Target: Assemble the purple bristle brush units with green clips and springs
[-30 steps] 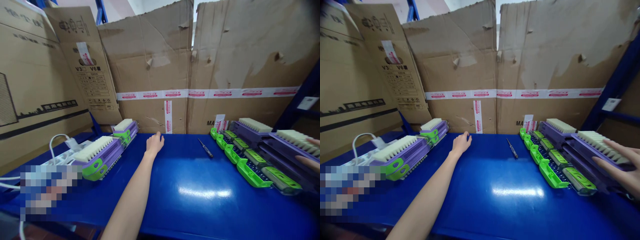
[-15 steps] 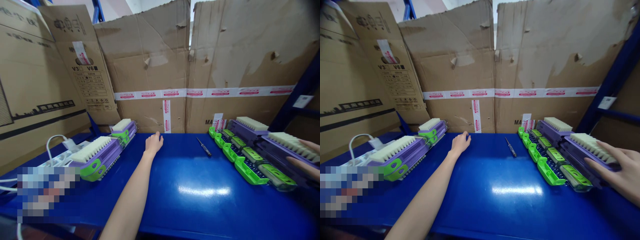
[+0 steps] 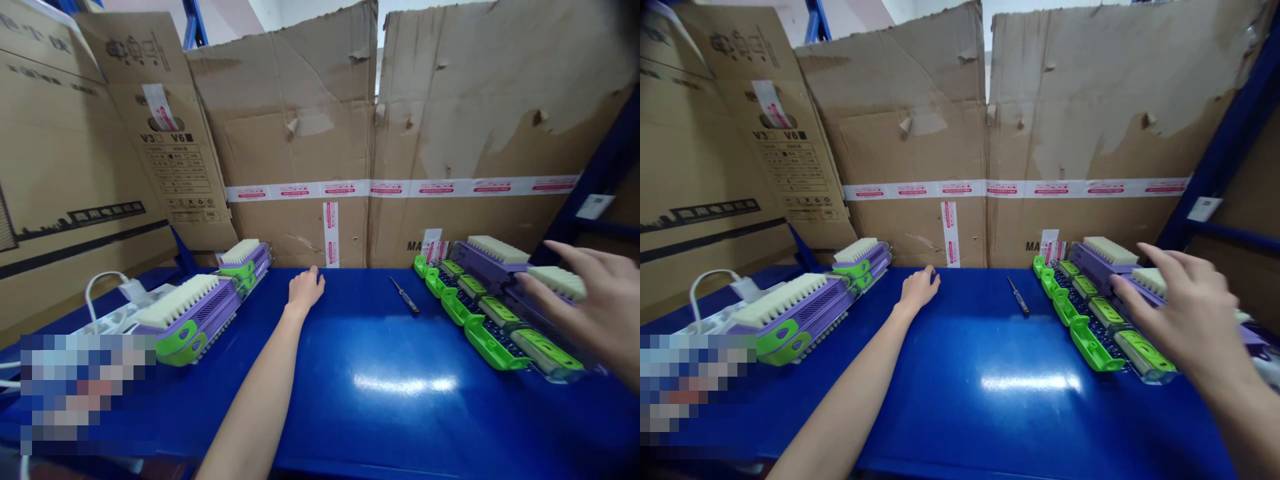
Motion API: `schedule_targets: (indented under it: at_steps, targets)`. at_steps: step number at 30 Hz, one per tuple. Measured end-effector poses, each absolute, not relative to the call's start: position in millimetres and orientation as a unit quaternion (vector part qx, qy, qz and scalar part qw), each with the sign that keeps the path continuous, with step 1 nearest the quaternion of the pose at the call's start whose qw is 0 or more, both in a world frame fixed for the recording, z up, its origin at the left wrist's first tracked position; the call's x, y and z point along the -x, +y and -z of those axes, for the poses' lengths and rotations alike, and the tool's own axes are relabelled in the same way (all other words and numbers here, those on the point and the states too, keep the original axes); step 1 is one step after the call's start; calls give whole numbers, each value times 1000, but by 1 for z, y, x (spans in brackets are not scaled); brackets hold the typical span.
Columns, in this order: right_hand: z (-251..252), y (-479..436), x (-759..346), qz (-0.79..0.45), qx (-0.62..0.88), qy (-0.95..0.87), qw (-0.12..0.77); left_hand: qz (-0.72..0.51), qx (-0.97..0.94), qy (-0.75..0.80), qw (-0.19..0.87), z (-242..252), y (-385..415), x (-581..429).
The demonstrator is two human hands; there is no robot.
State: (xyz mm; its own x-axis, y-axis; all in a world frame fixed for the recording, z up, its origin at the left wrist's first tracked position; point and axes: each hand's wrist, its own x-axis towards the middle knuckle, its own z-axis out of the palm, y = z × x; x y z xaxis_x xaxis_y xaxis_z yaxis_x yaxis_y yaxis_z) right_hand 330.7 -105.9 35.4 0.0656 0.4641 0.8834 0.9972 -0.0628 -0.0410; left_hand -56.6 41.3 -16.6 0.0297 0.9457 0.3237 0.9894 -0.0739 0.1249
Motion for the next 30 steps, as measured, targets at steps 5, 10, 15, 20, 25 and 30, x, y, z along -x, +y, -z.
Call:
schedule_targets:
  at_steps: [5, 10, 15, 20, 25, 30]
  targets:
    - [-50, -83, -232, 265, 546, -694, 387, 157, 715, -678, 65, 16, 41, 56]
    - [-15, -49, -154, 126, 529, -805, 236, 158, 712, -680, 67, 14, 40, 55]
    - [31, -37, -124, 7, 511, -847, 149, 175, 706, -684, 64, 17, 41, 55]
    - [43, -39, -132, -20, 506, -845, 174, 209, 681, -694, 104, 5, 47, 51]
    - [42, -40, -133, -8, 508, -842, 180, 212, 644, -703, 214, -40, 56, 66]
    - [41, -41, -132, -4, 502, -846, 182, 188, 550, -766, 275, -73, 70, 111]
